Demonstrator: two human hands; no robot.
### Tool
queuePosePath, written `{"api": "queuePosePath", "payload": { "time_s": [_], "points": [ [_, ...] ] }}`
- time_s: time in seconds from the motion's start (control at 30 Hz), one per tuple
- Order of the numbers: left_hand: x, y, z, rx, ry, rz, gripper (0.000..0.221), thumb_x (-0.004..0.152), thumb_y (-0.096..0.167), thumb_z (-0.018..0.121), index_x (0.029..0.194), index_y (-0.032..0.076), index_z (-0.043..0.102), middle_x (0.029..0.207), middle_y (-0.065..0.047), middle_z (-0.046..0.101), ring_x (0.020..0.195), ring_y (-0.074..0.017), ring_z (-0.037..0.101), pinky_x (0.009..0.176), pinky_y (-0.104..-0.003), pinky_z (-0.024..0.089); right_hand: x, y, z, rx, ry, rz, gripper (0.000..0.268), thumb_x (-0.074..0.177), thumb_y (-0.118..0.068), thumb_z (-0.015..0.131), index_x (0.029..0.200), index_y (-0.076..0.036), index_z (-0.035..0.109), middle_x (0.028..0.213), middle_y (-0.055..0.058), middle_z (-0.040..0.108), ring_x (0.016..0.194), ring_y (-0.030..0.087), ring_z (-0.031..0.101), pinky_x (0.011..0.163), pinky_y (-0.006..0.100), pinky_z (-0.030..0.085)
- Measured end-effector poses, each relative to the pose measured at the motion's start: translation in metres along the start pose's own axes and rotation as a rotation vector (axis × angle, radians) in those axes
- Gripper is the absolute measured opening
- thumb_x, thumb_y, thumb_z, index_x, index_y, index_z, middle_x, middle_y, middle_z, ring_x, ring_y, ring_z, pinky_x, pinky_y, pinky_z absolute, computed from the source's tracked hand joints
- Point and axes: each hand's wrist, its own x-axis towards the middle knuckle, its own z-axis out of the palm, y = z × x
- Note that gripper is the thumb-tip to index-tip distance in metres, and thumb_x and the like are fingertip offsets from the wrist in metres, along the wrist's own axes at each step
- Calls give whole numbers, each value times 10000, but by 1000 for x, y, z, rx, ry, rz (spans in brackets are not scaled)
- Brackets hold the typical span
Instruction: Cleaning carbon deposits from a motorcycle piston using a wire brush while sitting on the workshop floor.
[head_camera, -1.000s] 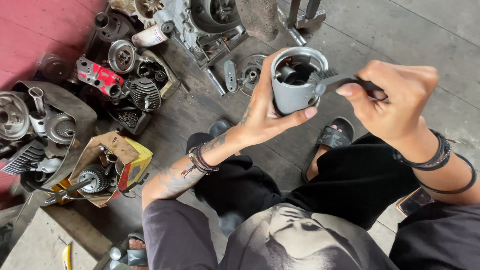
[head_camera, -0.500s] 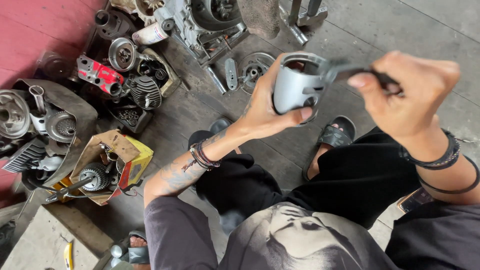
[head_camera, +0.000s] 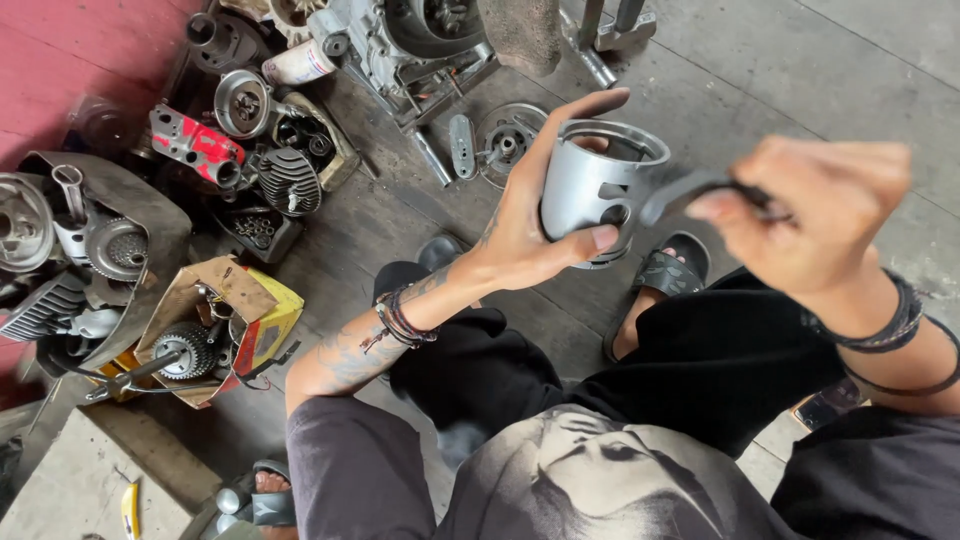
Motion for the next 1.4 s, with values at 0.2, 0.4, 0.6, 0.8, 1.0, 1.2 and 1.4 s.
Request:
{"api": "queuePosePath", "payload": {
  "time_s": [0.2, 0.4, 0.6, 0.8, 1.0, 1.2, 1.4],
  "points": [
    [-1, -3, -2, 10, 0, 19, 838, 870, 350, 713, 1599, 165, 343, 1382, -83, 612, 1244, -221, 634, 1122, -411, 544, -10, 7, 1, -23, 8, 24, 557, 1036, -293, 803, 657, 34, 558, 548, 50, 412, 446, 222, 273, 511, 383, 242],
    [5, 10, -4, -46, 15, -69, 720, 1085, 634, 281, 1560, 104, 388, 1307, -102, 660, 1192, -216, 662, 1083, -391, 539, -7, 1, 1, 2, -24, -17, 480, 1005, -203, 827, 683, 41, 568, 576, 57, 443, 457, 225, 301, 513, 366, 249],
    [7, -5, -7, -86, 59, -52, 643, 1120, 588, 267, 1537, 126, 429, 1405, -119, 640, 1247, -233, 680, 1121, -415, 570, -2, -5, 10, 49, -68, -62, 463, 964, -185, 842, 644, 7, 570, 580, 51, 515, 430, 190, 321, 481, 352, 245],
    [11, -12, -7, -145, 78, -41, 633, 1118, 576, 287, 1514, 112, 456, 1406, -124, 640, 1195, -229, 703, 1053, -386, 612, -4, -1, 12, 13, -57, 3, 435, 997, -160, 834, 711, 29, 565, 589, 48, 458, 466, 223, 325, 523, 359, 269],
    [8, -13, -5, -138, 65, -66, 636, 1122, 590, 285, 1534, 133, 445, 1437, -132, 635, 1230, -251, 714, 1085, -402, 618, -11, 22, 18, 41, -13, -3, 528, 1054, -270, 739, 655, 15, 542, 548, 35, 422, 440, 192, 281, 491, 370, 237],
    [8, -13, -4, 35, 101, -22, 544, 1149, 504, 262, 1541, 150, 393, 1438, -125, 588, 1261, -250, 643, 1100, -403, 537, -11, 13, 20, 9, -76, -38, 418, 970, -192, 852, 709, -6, 583, 588, 21, 495, 456, 193, 349, 495, 339, 256],
    [8, -18, -5, 74, 98, -21, 482, 1163, 450, 297, 1549, 165, 348, 1472, -119, 545, 1287, -255, 627, 1107, -411, 545, -5, 1, 21, -44, -76, -49, 453, 1005, -229, 848, 712, -17, 575, 574, 9, 464, 453, 194, 344, 494, 346, 253]
  ]
}}
